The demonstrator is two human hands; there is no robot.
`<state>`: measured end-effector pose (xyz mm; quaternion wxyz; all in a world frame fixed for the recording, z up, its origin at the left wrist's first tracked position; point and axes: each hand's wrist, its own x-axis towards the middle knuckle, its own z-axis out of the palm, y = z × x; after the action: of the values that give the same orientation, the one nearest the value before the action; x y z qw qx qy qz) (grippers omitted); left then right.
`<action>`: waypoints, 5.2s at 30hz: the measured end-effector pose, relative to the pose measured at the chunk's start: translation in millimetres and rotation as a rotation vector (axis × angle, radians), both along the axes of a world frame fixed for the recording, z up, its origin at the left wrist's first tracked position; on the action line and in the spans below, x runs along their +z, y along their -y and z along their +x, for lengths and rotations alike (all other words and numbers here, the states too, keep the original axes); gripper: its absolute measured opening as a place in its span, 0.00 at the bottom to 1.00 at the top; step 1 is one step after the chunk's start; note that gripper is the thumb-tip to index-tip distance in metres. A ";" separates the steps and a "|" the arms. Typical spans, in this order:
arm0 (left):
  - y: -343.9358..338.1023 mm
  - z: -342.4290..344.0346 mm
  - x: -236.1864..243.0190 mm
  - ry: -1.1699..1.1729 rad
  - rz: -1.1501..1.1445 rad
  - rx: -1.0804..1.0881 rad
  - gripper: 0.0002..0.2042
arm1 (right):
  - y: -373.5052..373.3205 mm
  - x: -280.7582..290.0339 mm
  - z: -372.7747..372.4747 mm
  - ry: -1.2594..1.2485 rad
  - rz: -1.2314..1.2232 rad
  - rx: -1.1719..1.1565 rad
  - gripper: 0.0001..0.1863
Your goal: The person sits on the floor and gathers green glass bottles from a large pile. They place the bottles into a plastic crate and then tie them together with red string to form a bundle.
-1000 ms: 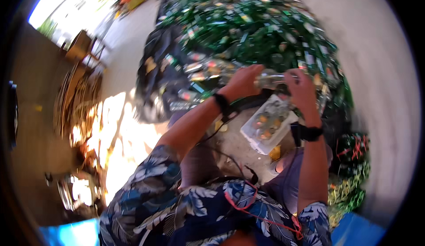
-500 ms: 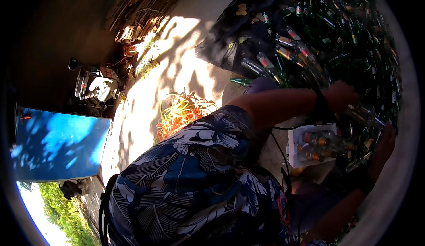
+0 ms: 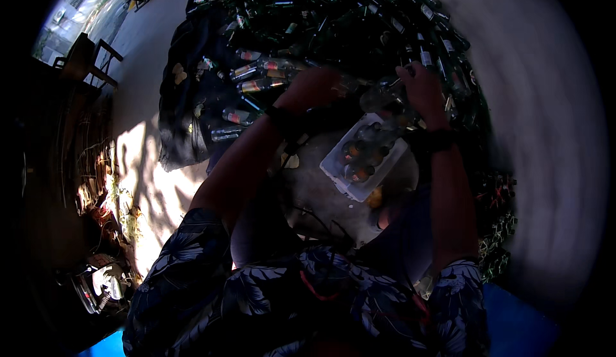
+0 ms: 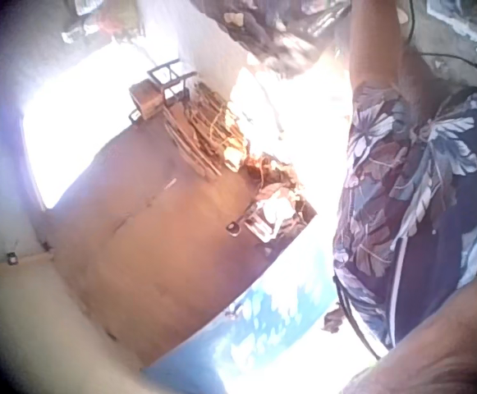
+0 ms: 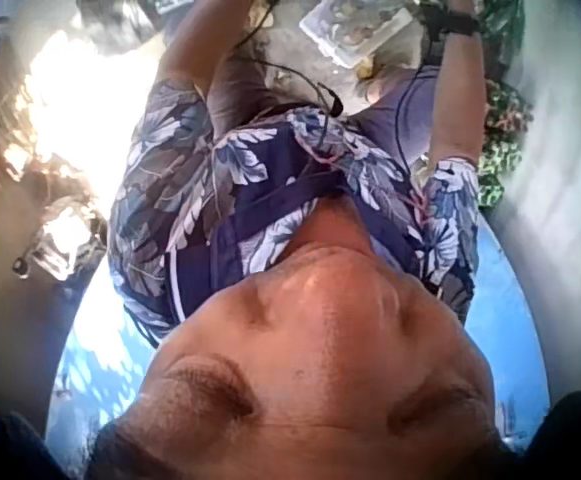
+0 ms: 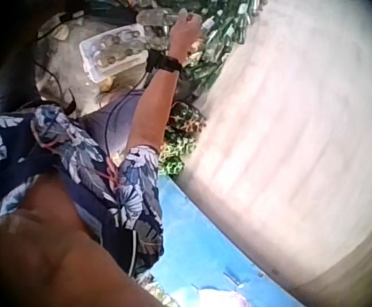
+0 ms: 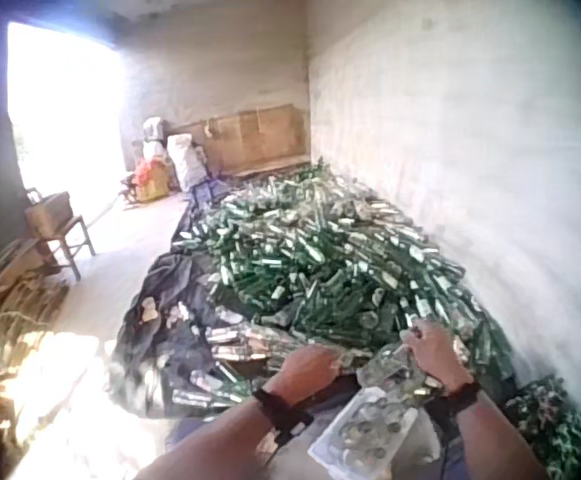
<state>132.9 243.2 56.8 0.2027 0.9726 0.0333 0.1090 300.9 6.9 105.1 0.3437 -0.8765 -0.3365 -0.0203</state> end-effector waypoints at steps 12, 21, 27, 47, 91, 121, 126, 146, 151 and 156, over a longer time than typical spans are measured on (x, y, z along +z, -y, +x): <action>7.0 -2.9 12.5 -0.254 0.002 -0.013 0.14 | 6.9 -51.6 12.7 -0.063 -0.215 0.101 0.19; 6.3 -1.8 5.6 -0.175 0.000 -0.034 0.11 | 4.9 -69.1 7.5 -0.035 -0.318 0.147 0.17; 4.3 -3.3 5.7 -0.174 -0.004 -0.044 0.11 | 4.8 -74.1 6.0 -0.037 -0.403 0.175 0.16; -76.9 -0.7 -26.2 -0.252 0.168 -0.023 0.12 | 0.4 -60.4 -15.0 -0.077 -0.725 0.149 0.20; -234.9 -147.5 -51.1 -0.388 -0.569 0.420 0.09 | 29.5 -15.3 -1.8 -0.184 -0.385 0.137 0.14; -95.8 -96.5 -302.6 -0.545 -0.109 0.692 0.13 | 24.2 3.3 -14.1 -0.268 -0.443 0.060 0.18; -116.2 -92.8 -318.6 -0.555 -0.025 0.715 0.11 | 21.5 6.1 -17.7 -0.224 -0.456 0.060 0.19; -183.5 -102.1 -332.7 -0.708 0.056 0.586 0.12 | 12.7 20.1 -29.3 -0.296 -0.445 0.007 0.17; -167.4 -115.3 -352.6 -0.614 0.224 0.596 0.16 | 22.3 16.0 -25.6 -0.311 -0.438 0.024 0.18; -163.4 -110.5 -329.7 -0.653 0.294 0.567 0.15 | 31.5 14.8 -22.1 -0.309 -0.432 0.035 0.16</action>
<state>22.4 406.6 -272.9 0.0036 0.9268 0.3448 -0.1487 278.8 -24.7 120.0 0.1960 -0.9163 -0.2917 0.1920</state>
